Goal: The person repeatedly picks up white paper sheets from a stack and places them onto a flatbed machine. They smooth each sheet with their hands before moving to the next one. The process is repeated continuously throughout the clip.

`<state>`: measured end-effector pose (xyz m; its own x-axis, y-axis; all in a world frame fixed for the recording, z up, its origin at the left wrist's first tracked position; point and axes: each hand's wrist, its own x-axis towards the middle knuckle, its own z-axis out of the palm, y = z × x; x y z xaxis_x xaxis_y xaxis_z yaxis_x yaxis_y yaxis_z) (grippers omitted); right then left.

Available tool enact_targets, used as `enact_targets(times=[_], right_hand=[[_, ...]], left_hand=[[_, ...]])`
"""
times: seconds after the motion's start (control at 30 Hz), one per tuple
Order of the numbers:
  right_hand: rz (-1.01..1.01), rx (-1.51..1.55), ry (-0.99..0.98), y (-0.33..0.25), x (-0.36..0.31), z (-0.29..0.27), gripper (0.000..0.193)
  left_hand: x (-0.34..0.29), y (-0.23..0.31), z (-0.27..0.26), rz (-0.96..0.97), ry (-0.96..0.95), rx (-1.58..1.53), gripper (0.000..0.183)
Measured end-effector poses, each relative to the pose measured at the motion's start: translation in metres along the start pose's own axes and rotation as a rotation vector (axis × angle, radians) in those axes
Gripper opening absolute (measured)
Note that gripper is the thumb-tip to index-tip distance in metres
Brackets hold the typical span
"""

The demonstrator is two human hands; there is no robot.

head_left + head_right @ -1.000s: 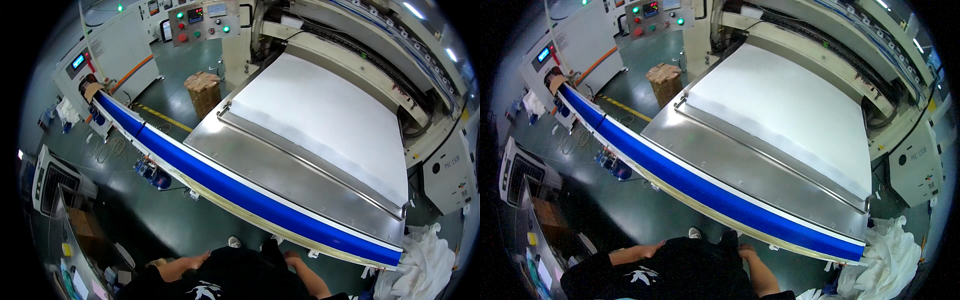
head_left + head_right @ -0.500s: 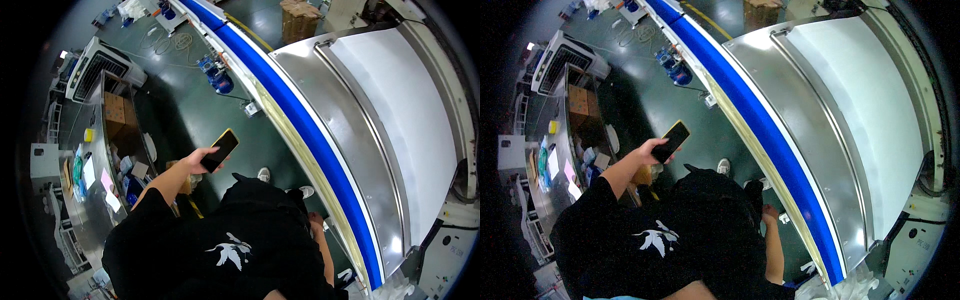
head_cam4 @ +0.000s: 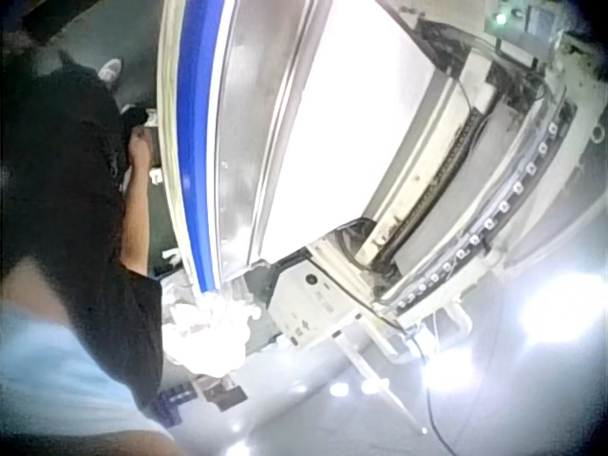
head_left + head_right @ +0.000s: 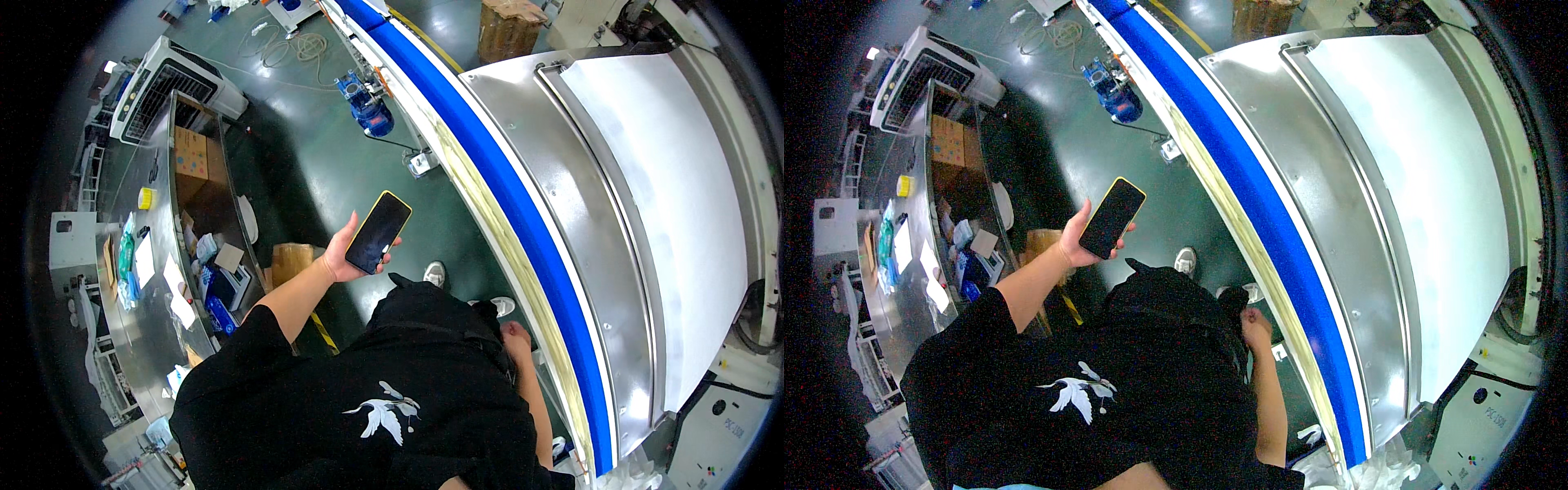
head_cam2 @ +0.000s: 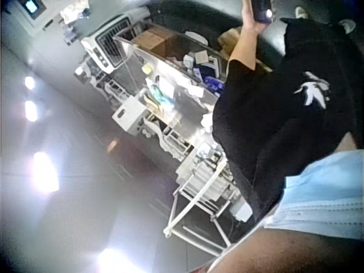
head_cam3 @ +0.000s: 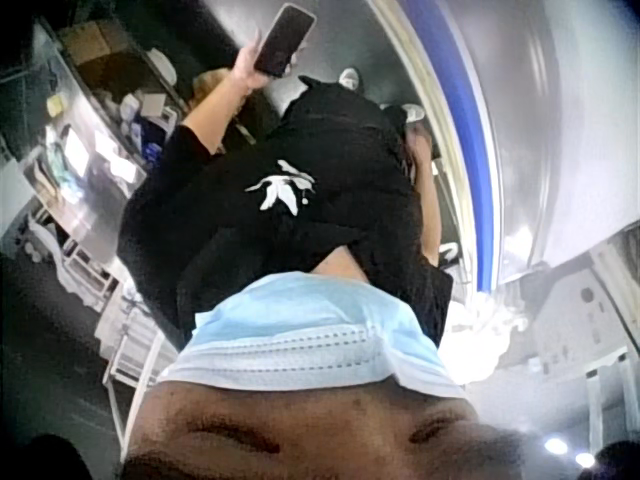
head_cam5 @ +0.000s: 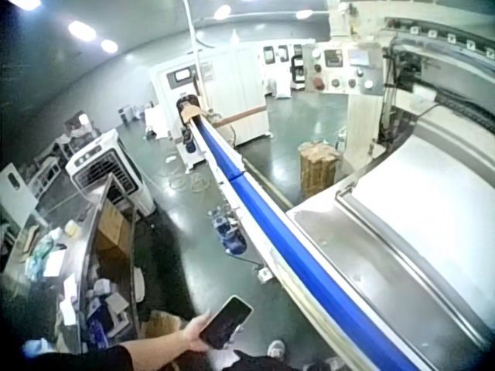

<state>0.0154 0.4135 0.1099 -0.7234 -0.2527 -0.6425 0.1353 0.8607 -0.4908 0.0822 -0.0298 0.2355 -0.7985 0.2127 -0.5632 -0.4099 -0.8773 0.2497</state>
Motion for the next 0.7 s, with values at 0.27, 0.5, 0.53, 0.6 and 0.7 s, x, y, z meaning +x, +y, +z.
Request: enact_targets(times=[0.27, 0.5, 0.53, 0.6, 0.7], right_hand=[[-0.232, 0.236, -0.264, -0.067, 0.009, -0.007, 0.033], [-0.25, 0.325, -0.457, -0.101, -0.001, -0.03, 0.035], [-0.23, 0.364, -0.484, -0.1, -0.001, -0.031, 0.029], [-0.312, 0.313, -0.467, -0.107, -0.003, -0.038, 0.026], [-0.307, 0.185, -0.41, -0.116, -0.014, -0.048, 0.023]], left_hand=[[0.003, -0.001, -0.01, -0.014, 0.064, -0.015, 0.071], [-0.005, 0.001, -0.042, -0.106, 0.259, 0.564, 0.058], [-0.007, 0.001, -0.038, -0.17, 0.33, 0.757, 0.057], [-0.008, 0.004, -0.043, -0.348, 0.303, 1.155, 0.055], [-0.014, -0.002, -0.036, -0.584, 0.235, 1.384, 0.058]])
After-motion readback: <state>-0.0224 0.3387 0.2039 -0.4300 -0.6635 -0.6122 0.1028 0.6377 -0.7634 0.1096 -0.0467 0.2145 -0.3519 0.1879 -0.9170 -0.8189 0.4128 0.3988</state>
